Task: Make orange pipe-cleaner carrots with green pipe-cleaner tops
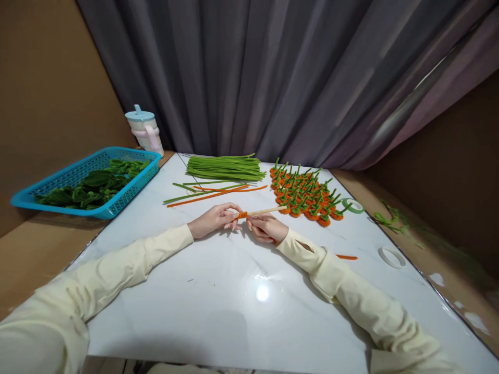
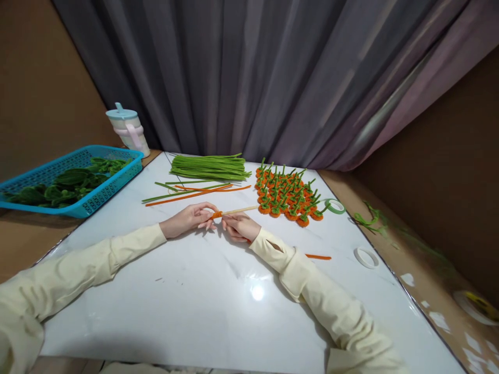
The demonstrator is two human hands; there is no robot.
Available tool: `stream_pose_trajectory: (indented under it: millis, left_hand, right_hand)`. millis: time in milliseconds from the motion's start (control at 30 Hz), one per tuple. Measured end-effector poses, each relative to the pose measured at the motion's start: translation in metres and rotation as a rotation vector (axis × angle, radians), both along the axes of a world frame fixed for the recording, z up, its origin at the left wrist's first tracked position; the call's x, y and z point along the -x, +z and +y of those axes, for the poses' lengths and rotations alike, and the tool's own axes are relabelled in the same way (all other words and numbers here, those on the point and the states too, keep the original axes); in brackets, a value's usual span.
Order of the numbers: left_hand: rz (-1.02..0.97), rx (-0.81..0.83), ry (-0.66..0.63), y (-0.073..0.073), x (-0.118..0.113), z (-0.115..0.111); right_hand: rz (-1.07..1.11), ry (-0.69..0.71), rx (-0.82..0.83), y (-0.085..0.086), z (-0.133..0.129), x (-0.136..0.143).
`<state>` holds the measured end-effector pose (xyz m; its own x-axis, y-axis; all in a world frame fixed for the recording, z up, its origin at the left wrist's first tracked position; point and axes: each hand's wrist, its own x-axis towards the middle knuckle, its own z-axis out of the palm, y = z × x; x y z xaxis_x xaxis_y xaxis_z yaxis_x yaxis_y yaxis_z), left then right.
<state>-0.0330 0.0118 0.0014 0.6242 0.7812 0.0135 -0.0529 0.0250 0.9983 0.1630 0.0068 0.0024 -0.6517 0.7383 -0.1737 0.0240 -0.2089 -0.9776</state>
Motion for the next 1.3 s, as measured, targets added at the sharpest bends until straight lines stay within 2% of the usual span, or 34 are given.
stream_pose_trajectory:
  millis: [67, 133, 233, 367, 467, 600, 700, 800, 900, 1033, 1167, 1233, 1300]
  left_hand:
    - [0.177, -0.282, 0.100, -0.003, 0.001, -0.001]
    - [0.328, -0.645, 0.205, -0.005, 0.002, -0.003]
    - [0.419, -1.114, 0.282, -0.007, 0.003, -0.006]
    - [0.645, -1.410, 0.388, -0.006, 0.001, -0.009]
    - [0.809, -1.507, 0.458, -0.006, 0.000, -0.009]
    - [0.842, -1.579, 0.421, -0.008, 0.002, -0.008]
    - [0.784, -1.615, 0.359, -0.007, 0.003, -0.007]
    - [0.724, -1.635, 0.243, -0.004, 0.004, -0.008]
    - [0.737, -1.628, 0.157, -0.001, 0.003, -0.010]
    - [0.791, -1.602, 0.109, 0.000, 0.002, -0.013]
    - [0.792, -1.651, 0.108, 0.000, 0.005, -0.012]
    - [0.781, -1.682, 0.114, 0.001, 0.007, -0.011]
    - [0.761, -1.717, 0.124, 0.003, 0.008, -0.009]
  right_hand:
    - [-0.007, -0.005, 0.012, 0.000, 0.000, 0.000]
    - [-0.015, -0.003, 0.018, 0.000, 0.001, 0.001]
    - [-0.030, 0.019, 0.021, 0.000, 0.002, 0.001]
    - [-0.060, 0.051, 0.009, 0.000, 0.004, 0.001]
    - [-0.092, 0.065, -0.014, 0.001, 0.003, 0.002]
    - [-0.145, 0.089, -0.074, 0.001, -0.001, 0.003]
    - [-0.179, 0.124, -0.130, 0.002, -0.004, 0.004]
    - [-0.207, 0.161, -0.177, 0.002, -0.006, 0.004]
    - [-0.230, 0.189, -0.215, 0.002, -0.007, 0.003]
    - [-0.261, 0.217, -0.262, 0.001, -0.005, 0.002]
    - [-0.308, 0.233, -0.320, 0.002, -0.004, 0.000]
    - [-0.381, 0.227, -0.442, 0.004, -0.006, 0.000]
    - [-0.513, 0.185, -0.664, 0.007, -0.008, 0.000]
